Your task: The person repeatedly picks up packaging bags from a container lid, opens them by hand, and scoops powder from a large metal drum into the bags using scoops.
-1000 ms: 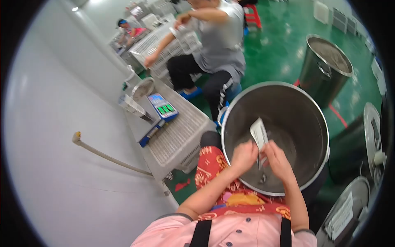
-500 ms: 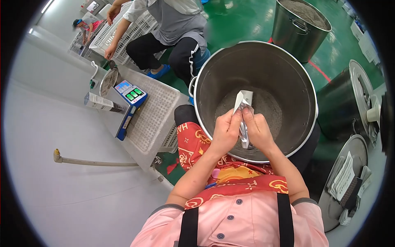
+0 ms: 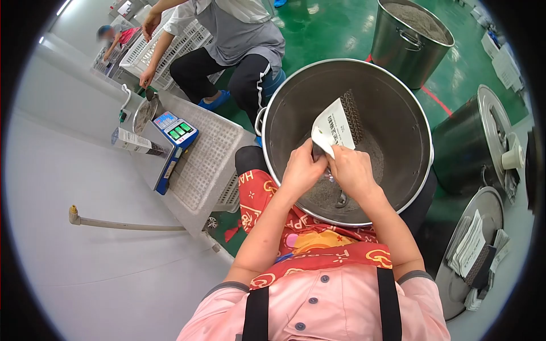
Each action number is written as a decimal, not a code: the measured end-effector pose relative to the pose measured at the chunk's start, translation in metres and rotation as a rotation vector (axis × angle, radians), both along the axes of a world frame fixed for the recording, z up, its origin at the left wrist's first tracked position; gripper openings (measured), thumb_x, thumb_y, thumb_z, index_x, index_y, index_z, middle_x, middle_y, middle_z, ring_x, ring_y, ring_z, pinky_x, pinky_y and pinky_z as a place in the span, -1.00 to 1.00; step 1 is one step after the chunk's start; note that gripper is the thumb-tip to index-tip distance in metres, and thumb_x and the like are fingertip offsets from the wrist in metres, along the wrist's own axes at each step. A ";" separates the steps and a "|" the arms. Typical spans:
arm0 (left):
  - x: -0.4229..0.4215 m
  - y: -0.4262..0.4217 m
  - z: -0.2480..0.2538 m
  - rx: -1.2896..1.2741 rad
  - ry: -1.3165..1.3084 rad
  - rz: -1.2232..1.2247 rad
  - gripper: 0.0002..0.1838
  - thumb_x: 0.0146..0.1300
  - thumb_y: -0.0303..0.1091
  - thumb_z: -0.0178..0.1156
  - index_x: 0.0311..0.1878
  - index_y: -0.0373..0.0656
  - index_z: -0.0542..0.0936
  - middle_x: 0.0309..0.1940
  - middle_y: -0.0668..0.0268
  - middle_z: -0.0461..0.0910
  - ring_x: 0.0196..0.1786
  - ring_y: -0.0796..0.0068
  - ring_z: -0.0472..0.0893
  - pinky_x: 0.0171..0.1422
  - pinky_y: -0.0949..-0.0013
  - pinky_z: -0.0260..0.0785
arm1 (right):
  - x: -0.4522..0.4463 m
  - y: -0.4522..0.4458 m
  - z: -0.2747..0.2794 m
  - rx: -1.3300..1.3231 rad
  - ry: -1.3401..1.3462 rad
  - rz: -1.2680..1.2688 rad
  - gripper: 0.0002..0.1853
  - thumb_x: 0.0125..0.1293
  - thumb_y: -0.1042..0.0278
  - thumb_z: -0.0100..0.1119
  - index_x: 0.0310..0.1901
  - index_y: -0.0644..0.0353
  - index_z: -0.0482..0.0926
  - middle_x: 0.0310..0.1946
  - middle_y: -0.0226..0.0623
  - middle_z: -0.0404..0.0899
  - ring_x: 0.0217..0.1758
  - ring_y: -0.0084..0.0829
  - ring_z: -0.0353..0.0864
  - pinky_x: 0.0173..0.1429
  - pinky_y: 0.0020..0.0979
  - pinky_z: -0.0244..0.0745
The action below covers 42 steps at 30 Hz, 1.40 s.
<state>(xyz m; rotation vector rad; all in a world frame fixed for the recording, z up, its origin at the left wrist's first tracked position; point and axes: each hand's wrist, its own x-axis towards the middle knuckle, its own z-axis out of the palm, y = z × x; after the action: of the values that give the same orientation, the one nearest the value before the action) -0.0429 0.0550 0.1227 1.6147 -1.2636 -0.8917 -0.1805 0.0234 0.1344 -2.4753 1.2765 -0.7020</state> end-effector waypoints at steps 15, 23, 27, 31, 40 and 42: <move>-0.046 -0.016 0.025 -0.408 -0.249 0.114 -0.85 -0.09 -0.58 0.11 -0.45 -0.23 0.33 -0.64 -0.02 0.46 -0.48 -0.11 0.52 -0.39 0.03 0.33 | -0.012 0.013 0.006 0.733 -0.986 -0.022 -0.70 0.37 0.46 -0.14 0.07 0.40 0.41 0.02 -0.09 0.47 0.10 -0.33 0.48 0.19 -0.33 0.34; -0.097 0.025 0.037 -0.724 -0.687 -0.315 -0.89 -0.08 -0.48 0.11 -0.48 -0.18 0.37 -0.69 0.26 0.43 -0.64 0.32 0.52 -0.57 0.34 0.35 | -0.019 -0.023 0.013 1.025 -1.671 -0.068 -0.72 0.24 0.39 0.10 -0.01 0.19 0.49 -0.12 -0.27 0.54 -0.04 -0.39 0.53 0.03 -0.38 0.43; -0.106 0.040 0.043 -0.766 -0.724 -0.336 -0.88 -0.08 -0.46 0.11 -0.48 -0.18 0.36 -0.67 0.27 0.41 -0.63 0.35 0.51 -0.55 0.36 0.34 | -0.028 -0.014 0.022 1.014 -1.654 -0.081 -0.70 0.22 0.39 0.13 0.00 0.19 0.48 -0.11 -0.27 0.53 -0.04 -0.38 0.53 0.03 -0.38 0.44; -0.103 0.041 0.035 -0.741 -0.600 -0.379 -0.88 0.00 -0.44 0.10 -0.41 -0.20 0.36 -0.61 0.23 0.44 -0.59 0.33 0.54 -0.51 0.33 0.36 | -0.035 -0.004 0.035 0.986 -1.644 -0.085 -0.67 0.19 0.39 0.16 0.01 0.18 0.46 -0.10 -0.28 0.53 -0.04 -0.37 0.53 0.03 -0.37 0.44; -0.036 0.043 0.083 -0.812 0.038 0.080 -0.93 0.23 -0.50 0.10 -0.23 -0.22 0.45 -0.46 0.28 0.45 -0.45 0.49 0.50 -0.37 0.44 0.36 | -0.042 0.035 0.092 0.759 -1.279 0.039 -0.61 0.13 0.39 0.22 0.03 0.17 0.44 -0.09 -0.28 0.52 -0.03 -0.34 0.52 0.02 -0.36 0.46; -0.009 0.028 0.095 -0.479 0.392 0.068 -0.88 0.31 -0.45 0.05 -0.17 -0.27 0.51 -0.36 0.35 0.43 -0.38 0.66 0.45 -0.30 0.55 0.33 | -0.046 0.037 0.090 0.294 -0.623 0.198 -0.64 0.07 0.36 0.27 -0.06 0.13 0.48 -0.15 -0.27 0.53 -0.07 -0.31 0.53 -0.01 -0.33 0.45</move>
<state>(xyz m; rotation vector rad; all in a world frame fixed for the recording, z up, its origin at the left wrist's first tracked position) -0.0515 0.0830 0.2178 1.0391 -1.0373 -0.7455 -0.2262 0.0607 0.2249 -1.8898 0.8161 -1.0357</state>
